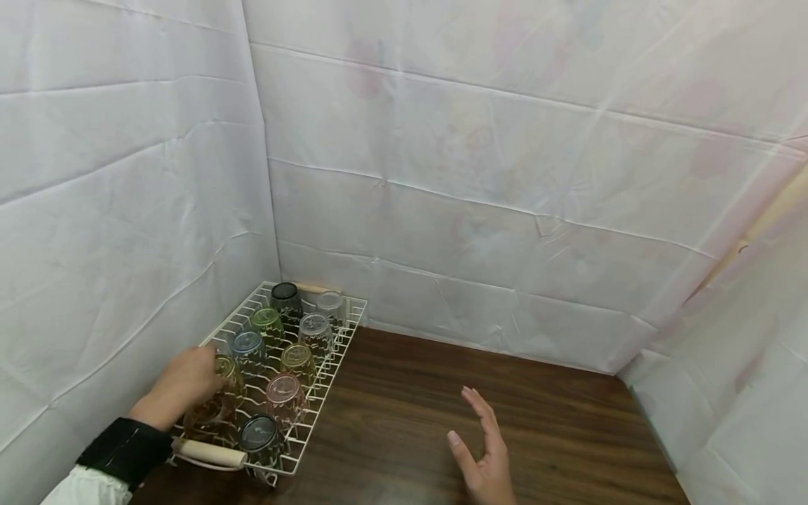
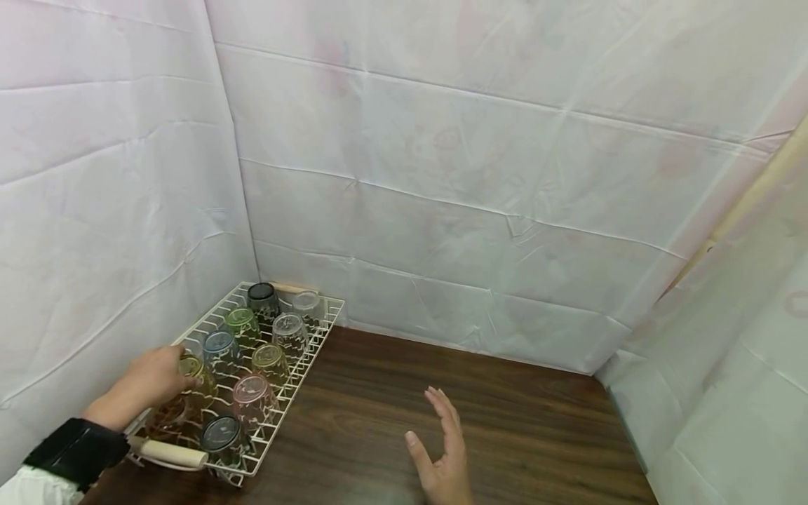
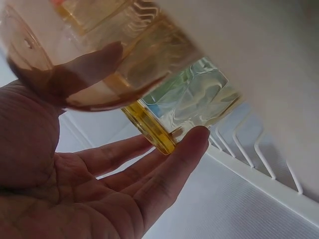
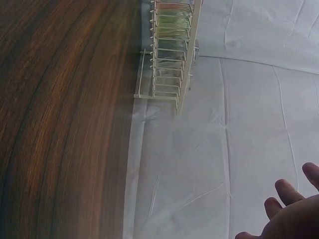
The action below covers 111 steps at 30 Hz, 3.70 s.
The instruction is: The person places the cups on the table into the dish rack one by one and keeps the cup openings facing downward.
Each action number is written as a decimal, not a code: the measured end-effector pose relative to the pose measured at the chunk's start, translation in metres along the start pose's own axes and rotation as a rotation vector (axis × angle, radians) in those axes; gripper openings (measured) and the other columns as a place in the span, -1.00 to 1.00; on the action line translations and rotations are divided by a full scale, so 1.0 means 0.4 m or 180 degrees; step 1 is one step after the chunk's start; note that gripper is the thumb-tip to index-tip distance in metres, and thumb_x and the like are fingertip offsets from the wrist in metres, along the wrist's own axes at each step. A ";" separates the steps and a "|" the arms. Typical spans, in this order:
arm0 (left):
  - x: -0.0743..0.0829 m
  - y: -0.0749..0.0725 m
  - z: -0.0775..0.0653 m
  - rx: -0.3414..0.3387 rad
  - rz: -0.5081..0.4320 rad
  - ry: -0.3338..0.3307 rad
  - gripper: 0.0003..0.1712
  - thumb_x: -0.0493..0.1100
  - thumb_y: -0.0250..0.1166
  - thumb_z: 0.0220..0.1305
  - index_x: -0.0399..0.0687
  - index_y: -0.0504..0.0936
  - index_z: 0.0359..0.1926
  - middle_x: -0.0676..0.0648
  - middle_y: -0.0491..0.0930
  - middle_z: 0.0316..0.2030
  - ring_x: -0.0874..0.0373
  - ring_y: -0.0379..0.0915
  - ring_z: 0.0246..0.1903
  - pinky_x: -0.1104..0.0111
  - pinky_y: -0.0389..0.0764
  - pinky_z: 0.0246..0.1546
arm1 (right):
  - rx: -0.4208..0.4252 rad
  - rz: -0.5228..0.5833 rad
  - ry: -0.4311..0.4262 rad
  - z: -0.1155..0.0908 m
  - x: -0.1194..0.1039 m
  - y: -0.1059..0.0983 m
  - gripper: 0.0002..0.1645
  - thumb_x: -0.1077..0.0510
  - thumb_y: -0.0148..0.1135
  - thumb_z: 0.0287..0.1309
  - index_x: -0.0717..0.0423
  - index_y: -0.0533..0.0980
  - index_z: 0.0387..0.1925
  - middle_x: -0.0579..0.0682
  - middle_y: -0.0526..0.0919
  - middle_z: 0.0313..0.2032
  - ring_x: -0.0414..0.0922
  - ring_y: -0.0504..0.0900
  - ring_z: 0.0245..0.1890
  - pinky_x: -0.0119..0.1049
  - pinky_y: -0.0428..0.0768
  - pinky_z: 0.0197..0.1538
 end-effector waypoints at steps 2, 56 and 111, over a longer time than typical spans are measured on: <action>-0.001 0.000 -0.001 -0.0013 -0.0010 -0.0008 -0.19 0.01 0.67 -0.01 -0.59 0.56 0.00 -0.54 0.66 -0.14 -0.45 0.62 -0.16 -0.25 0.67 -0.10 | -0.0027 -0.0012 0.0018 0.000 0.001 0.002 -0.22 0.55 0.29 0.14 0.44 0.38 0.43 0.06 0.46 0.49 -0.30 0.26 0.61 -0.63 0.16 0.52; 0.144 0.019 -0.162 0.0053 0.0512 0.0432 -0.36 -0.01 0.61 0.12 -0.33 0.67 0.10 -0.55 0.51 0.05 -0.39 0.66 -0.28 -0.24 0.71 -0.25 | 0.0134 0.0002 -0.0276 -0.005 -0.008 -0.050 -0.35 0.60 -0.02 0.23 0.49 0.41 0.38 -0.04 0.51 0.49 -0.26 0.23 0.64 -0.57 0.15 0.55; 0.020 -0.016 -0.168 0.0266 0.0376 0.0155 -0.21 -0.17 0.56 -0.02 -0.25 0.56 0.29 -0.40 0.60 -0.15 -0.34 0.63 -0.29 -0.23 0.64 -0.43 | 0.0183 -0.0007 0.0060 -0.015 -0.008 -0.063 -0.39 0.59 -0.04 0.31 0.42 0.45 0.37 0.41 0.49 0.39 -0.33 0.24 0.61 -0.60 0.16 0.50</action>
Point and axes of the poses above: each hand's wrist, its own z-axis towards the middle knuckle, its own y-axis out of the palm, x = y × z, the point moved 8 cm from there along z, towards the middle knuckle
